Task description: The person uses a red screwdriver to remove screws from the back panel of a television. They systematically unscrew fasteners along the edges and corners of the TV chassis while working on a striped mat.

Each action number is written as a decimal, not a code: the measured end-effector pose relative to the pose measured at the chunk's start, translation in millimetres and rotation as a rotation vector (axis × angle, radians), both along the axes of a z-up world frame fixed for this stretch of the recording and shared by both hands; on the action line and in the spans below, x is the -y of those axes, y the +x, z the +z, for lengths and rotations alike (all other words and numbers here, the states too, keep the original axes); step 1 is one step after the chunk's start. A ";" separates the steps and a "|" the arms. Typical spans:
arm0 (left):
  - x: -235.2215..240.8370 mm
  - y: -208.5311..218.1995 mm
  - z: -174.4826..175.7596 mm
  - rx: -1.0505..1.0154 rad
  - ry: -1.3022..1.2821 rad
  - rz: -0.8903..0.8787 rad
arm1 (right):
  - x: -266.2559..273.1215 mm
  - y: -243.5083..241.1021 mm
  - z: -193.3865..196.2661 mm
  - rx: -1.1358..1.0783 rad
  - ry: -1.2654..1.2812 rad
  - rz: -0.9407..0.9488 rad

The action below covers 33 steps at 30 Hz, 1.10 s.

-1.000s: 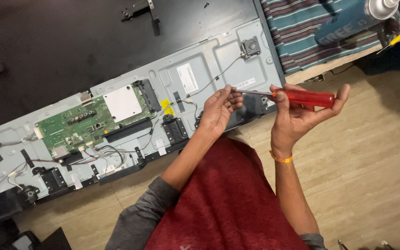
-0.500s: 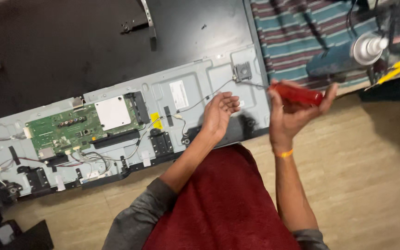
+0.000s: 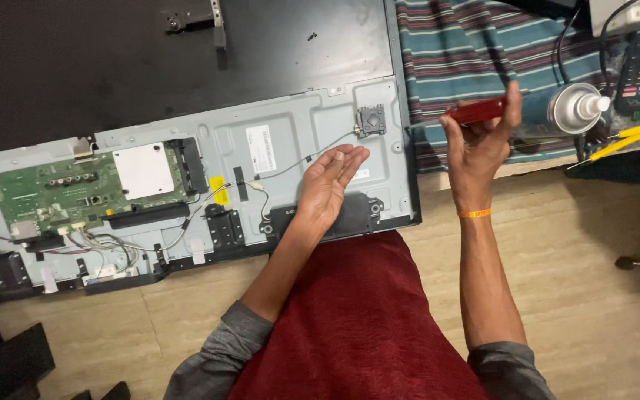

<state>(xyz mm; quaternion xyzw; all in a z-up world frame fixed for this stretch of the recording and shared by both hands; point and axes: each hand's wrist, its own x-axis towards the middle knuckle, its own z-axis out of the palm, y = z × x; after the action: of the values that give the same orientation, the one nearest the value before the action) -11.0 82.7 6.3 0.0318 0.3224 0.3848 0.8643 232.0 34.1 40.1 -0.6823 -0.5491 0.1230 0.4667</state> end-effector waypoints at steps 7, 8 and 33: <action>8.9 12.3 -9.3 -0.043 0.025 -0.008 | -10.9 -5.7 43.4 0.370 0.036 0.103; 9.6 14.1 -9.9 -0.041 0.029 -0.001 | -16.0 -3.8 53.4 0.385 -0.011 0.086; 17.1 -5.9 -18.6 -0.341 0.149 -0.029 | -40.7 -5.7 87.8 0.747 -0.191 0.176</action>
<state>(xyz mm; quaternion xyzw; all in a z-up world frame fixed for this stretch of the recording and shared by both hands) -16.9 65.6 -12.4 0.1652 0.4343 0.3843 0.7977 226.3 74.8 127.9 -0.6705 -0.7238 -0.0438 0.1568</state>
